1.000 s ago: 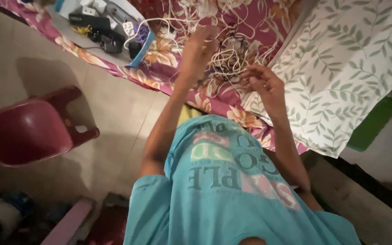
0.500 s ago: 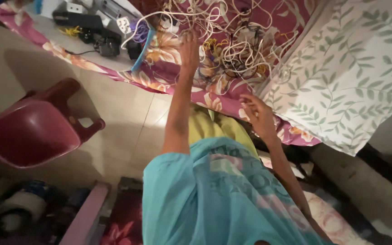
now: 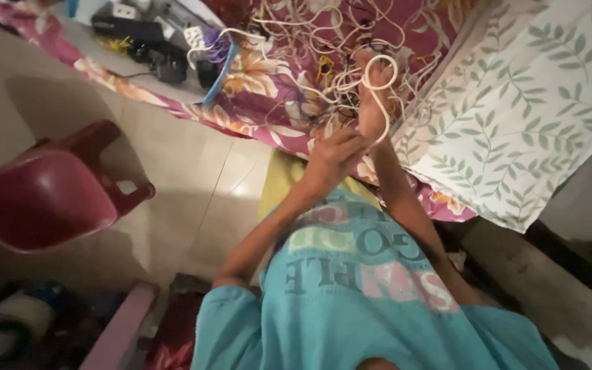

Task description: The person stands over a bed covered with a floral sheet and untangles a pile of various cables. They pick up individual cords, separate them from the tangle, and coil them neatly by hand. The organized cables are placed into a blue plastic container positioned on the bed.

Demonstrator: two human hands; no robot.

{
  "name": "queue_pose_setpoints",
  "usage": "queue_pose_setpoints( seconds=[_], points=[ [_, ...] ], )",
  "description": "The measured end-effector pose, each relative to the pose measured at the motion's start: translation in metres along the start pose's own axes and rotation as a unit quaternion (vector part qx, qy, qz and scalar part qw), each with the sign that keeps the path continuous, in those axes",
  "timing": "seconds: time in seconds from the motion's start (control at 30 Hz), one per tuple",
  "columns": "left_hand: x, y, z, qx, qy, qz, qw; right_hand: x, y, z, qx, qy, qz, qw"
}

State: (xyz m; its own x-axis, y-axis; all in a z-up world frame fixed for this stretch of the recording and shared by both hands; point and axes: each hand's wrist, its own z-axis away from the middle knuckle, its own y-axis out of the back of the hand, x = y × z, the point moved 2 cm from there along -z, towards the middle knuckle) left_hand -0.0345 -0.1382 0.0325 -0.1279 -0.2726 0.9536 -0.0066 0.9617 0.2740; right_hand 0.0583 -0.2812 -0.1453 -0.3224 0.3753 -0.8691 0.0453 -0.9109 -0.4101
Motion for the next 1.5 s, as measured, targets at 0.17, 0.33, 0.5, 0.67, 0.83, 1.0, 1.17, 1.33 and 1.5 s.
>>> queue_pose_setpoints(
  seconds=[0.17, 0.33, 0.5, 0.67, 0.83, 1.0, 1.17, 1.33, 1.5],
  points=[
    [0.038, 0.021, -0.004, 0.046, -0.006, -0.002, 0.999, -0.070, -0.050, 0.021, -0.206, -0.099, -0.223, 0.948],
    [0.048, 0.026, -0.007, 0.118, -0.006, -0.110, 0.987, -0.143, -0.116, 0.074, -0.224, -0.120, -0.153, 0.955],
    [0.048, 0.012, -0.007, 0.166, -0.015, -0.112, 0.980, -0.147, -0.106, 0.084, -0.133, -0.109, 0.044, 0.984],
    [0.072, 0.028, 0.007, 0.210, -0.076, -0.078, 0.972, -0.160, -0.100, 0.084, -0.081, -0.055, -0.007, 0.995],
    [0.080, 0.040, -0.010, 0.252, -0.100, -0.110, 0.956, -0.174, -0.111, 0.090, -0.127, -0.039, 0.049, 0.990],
    [0.071, 0.056, -0.018, 0.149, 0.158, -0.016, 0.976, -0.204, -0.104, 0.090, -0.118, 0.001, -0.046, 0.992],
    [0.110, 0.069, -0.021, 0.108, -0.061, -0.069, 0.990, -0.235, -0.100, 0.084, -0.170, 0.050, -0.040, 0.983],
    [0.105, 0.044, -0.026, 0.123, -0.084, -0.049, 0.988, -0.237, -0.121, 0.088, -0.166, 0.042, -0.024, 0.985],
    [0.116, 0.028, -0.030, 0.134, -0.134, -0.057, 0.980, -0.236, -0.139, 0.098, -0.168, 0.015, -0.055, 0.984]
  ],
)
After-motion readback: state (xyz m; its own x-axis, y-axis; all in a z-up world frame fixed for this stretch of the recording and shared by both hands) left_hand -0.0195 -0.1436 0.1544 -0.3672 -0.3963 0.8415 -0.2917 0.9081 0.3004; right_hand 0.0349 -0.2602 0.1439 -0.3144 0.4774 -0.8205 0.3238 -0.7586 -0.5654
